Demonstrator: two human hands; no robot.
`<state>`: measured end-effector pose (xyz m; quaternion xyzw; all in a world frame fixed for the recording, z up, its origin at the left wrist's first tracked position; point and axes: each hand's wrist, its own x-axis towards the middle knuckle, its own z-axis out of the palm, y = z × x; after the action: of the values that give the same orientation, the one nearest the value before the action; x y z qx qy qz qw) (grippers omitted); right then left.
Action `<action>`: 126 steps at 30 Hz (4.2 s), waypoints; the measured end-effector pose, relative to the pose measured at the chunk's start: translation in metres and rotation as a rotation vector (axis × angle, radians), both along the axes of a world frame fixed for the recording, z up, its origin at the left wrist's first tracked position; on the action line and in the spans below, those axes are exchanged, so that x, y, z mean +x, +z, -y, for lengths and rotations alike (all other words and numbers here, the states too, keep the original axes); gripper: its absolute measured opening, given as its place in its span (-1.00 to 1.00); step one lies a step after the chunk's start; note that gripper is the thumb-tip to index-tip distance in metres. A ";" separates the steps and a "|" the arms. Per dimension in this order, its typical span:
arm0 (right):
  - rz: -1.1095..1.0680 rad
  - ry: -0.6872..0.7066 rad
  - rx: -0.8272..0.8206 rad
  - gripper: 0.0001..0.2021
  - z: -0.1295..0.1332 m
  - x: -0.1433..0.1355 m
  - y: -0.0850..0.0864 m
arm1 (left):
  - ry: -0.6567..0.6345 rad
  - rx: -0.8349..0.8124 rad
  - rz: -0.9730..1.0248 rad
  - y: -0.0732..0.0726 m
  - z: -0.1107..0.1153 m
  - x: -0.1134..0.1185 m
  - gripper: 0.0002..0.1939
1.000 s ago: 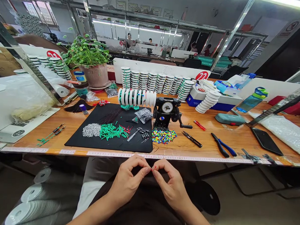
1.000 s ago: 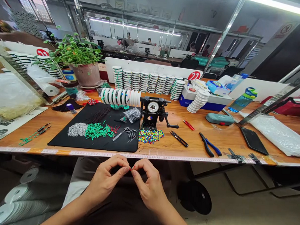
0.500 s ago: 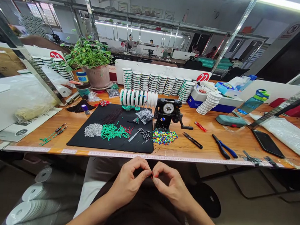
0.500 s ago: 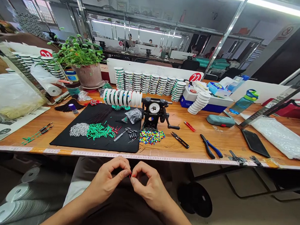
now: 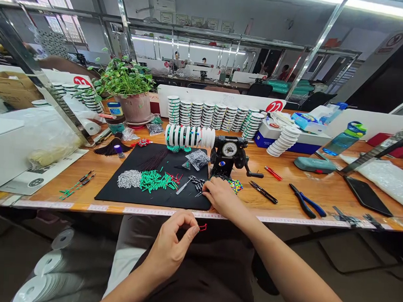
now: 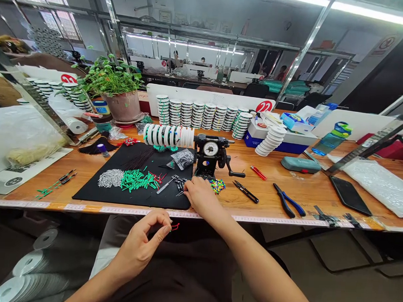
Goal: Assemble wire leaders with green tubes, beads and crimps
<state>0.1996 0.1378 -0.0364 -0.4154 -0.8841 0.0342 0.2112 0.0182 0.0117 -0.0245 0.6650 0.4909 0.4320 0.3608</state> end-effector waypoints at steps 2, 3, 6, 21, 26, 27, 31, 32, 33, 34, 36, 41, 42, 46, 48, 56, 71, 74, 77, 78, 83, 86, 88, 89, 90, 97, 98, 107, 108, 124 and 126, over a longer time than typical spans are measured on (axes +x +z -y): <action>0.022 0.014 -0.001 -0.88 0.001 -0.001 0.002 | -0.002 0.013 -0.008 0.000 -0.001 -0.001 -0.80; 0.025 0.020 0.000 -0.87 0.003 -0.001 0.003 | -0.002 0.020 -0.010 0.001 -0.002 -0.002 -0.80; -0.001 0.040 0.006 -0.86 0.008 0.003 0.006 | 0.010 0.044 -0.009 0.001 -0.004 -0.002 -0.81; -1.029 0.020 -0.535 -0.84 0.056 0.023 0.012 | 0.121 0.092 -0.048 0.005 -0.012 0.003 -0.88; -1.095 0.123 -0.591 -0.83 0.071 0.014 0.018 | 0.134 0.087 -0.047 0.009 -0.012 0.008 -0.87; -1.094 0.138 -0.576 -0.84 0.074 0.011 0.019 | 0.137 0.091 -0.046 0.010 -0.012 0.009 -0.88; -1.112 0.124 -0.627 -0.85 0.078 0.002 0.015 | 0.136 0.101 -0.030 0.014 -0.011 0.010 -0.89; -1.116 0.115 -0.653 -0.84 0.077 0.000 0.013 | 0.133 0.102 -0.027 0.015 -0.011 0.010 -0.89; -1.114 0.106 -0.669 -0.83 0.077 -0.001 0.012 | 0.129 0.102 -0.028 0.016 -0.011 0.010 -0.88; -1.105 0.097 -0.670 -0.82 0.076 -0.002 0.011 | 0.127 0.099 -0.032 0.016 -0.011 0.010 -0.87; -1.067 0.076 -0.627 -0.81 0.075 -0.002 0.010 | 0.131 0.074 -0.053 0.018 -0.011 0.009 -0.86; -0.925 0.080 -0.358 -0.87 0.073 -0.003 0.014 | 0.144 0.005 -0.102 0.022 -0.011 0.008 -0.83; -0.894 0.093 -0.278 -0.88 0.073 -0.004 0.014 | 0.148 0.004 -0.111 0.023 -0.010 0.008 -0.82; -0.702 0.162 0.164 -0.92 0.068 -0.008 0.011 | 0.169 -0.024 -0.161 0.024 -0.010 0.006 -0.76; -0.541 0.220 0.387 -0.91 0.061 -0.006 0.012 | 0.146 -0.013 -0.157 0.026 -0.014 0.004 -0.76; -0.247 0.211 0.819 -0.87 -0.018 0.004 0.073 | 0.152 0.246 -0.222 0.077 -0.092 0.006 -0.91; -0.181 -0.143 0.439 -0.88 -0.101 -0.027 0.121 | 0.502 0.597 -0.785 0.119 -0.170 0.018 -0.85; -0.153 -0.192 0.366 -0.83 -0.095 -0.029 0.126 | 0.509 0.608 -0.816 0.119 -0.167 0.021 -0.85; -0.121 -0.238 0.302 -0.78 -0.091 -0.034 0.135 | 0.518 0.623 -0.838 0.120 -0.165 0.023 -0.87; -0.111 -0.251 0.283 -0.77 -0.091 -0.036 0.139 | 0.520 0.632 -0.844 0.121 -0.165 0.023 -0.87; -0.065 -0.288 0.235 -0.77 -0.094 -0.043 0.155 | 0.523 0.655 -0.862 0.122 -0.166 0.023 -0.86; -0.038 -0.292 0.251 -0.78 -0.093 -0.045 0.156 | 0.530 0.696 -0.868 0.121 -0.168 0.021 -0.84; -0.015 -0.291 0.272 -0.79 -0.092 -0.048 0.154 | 0.539 0.724 -0.881 0.120 -0.168 0.021 -0.84; -0.002 -0.289 0.281 -0.80 -0.092 -0.050 0.153 | 0.545 0.733 -0.888 0.120 -0.168 0.021 -0.84; 0.012 -0.286 0.287 -0.80 -0.091 -0.052 0.152 | 0.550 0.738 -0.893 0.120 -0.168 0.020 -0.84; 0.059 -0.275 0.290 -0.80 -0.088 -0.057 0.152 | 0.533 0.762 -0.832 0.118 -0.169 0.016 -0.86; 0.062 -0.280 0.285 -0.80 -0.088 -0.057 0.151 | 0.525 0.772 -0.822 0.117 -0.170 0.014 -0.87; 0.078 -0.263 0.279 -0.77 -0.082 -0.058 0.150 | 0.535 0.876 -0.855 0.111 -0.170 0.012 -0.81; 0.074 -0.255 0.277 -0.76 -0.082 -0.056 0.152 | 0.533 0.882 -0.860 0.111 -0.170 0.012 -0.80; -0.106 -0.265 0.555 -0.61 -0.046 -0.006 0.147 | 0.415 1.110 -0.747 0.124 -0.185 0.009 -0.66; -0.362 -0.360 0.678 -0.61 -0.010 0.023 0.114 | 0.370 1.114 -0.712 0.122 -0.178 0.003 -0.70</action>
<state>0.2222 0.1476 0.0778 -0.4574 -0.7073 -0.2236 0.4904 0.0211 0.1895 0.0979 0.7580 0.3898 0.4298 -0.2981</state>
